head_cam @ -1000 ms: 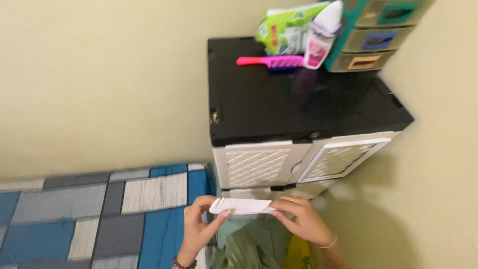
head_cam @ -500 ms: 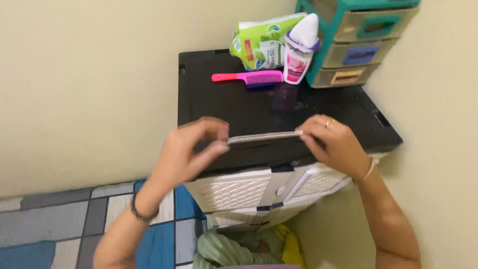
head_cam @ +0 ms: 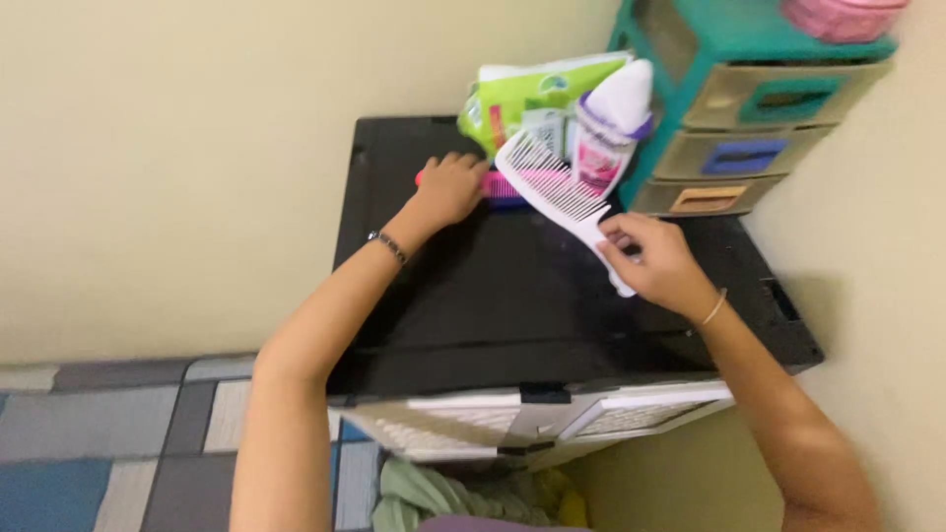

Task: Organizing personal care items and toiletries on top of a storage cabinet

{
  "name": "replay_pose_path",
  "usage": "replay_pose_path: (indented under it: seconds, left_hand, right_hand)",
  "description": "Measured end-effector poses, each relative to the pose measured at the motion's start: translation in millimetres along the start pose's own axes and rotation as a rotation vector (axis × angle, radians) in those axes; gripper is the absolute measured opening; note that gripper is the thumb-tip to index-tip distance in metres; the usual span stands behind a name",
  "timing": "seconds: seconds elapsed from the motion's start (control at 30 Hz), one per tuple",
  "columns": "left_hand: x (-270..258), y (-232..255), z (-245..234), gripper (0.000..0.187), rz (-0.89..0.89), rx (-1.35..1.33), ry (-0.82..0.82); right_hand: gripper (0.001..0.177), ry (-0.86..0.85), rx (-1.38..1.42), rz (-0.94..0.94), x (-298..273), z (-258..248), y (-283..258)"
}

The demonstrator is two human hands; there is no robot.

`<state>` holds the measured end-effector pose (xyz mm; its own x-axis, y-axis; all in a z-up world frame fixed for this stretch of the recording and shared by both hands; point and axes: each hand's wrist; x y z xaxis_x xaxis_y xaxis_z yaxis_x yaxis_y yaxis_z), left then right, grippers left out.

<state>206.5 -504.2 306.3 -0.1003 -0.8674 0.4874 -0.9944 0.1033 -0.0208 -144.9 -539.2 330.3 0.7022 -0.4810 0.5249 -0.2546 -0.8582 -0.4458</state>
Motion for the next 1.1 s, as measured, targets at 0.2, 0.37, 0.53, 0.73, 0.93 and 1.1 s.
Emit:
replay_pose_path:
  seconds: [0.2,0.37,0.53,0.73,0.93,1.1]
  left_hand:
    - [2.7,6.7,-19.5,0.053,-0.164,-0.063,-0.186]
    - [-3.0,2.5,-21.2,0.055,-0.277,-0.292,-0.276]
    - [-21.3,21.3,-29.0,0.049,-0.272,-0.425,-0.163]
    - [-35.4,71.5,-25.2,0.042,-0.339,-0.897,0.153]
    - [-37.2,104.3,-19.3,0.031,-0.262,-1.245,0.354]
    - [-28.8,116.7,-11.9,0.032,-0.328,-1.311,0.42]
  right_hand:
    - [0.015,-0.077,0.388,0.149,13.9,21.2,18.7]
    - [0.011,-0.093,0.685,0.282,25.0,45.6,20.9]
    - [0.01,-0.119,0.867,0.452,24.2,59.8,12.2]
    - [0.01,-0.05,1.062,0.541,38.7,75.0,-18.0]
    - [0.015,0.008,0.965,0.426,51.2,85.1,-28.9]
    - [0.025,0.075,0.879,0.274,62.2,87.2,-41.7]
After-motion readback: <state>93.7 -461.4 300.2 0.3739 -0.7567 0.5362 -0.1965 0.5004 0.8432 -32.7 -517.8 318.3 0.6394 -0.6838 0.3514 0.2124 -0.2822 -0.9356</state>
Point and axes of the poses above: each hand's wrist, its own x-axis towards the middle knuckle, its own z-axis out of the palm, y = z × x, and after that the axes turned 5 degrees about -x, right-handed
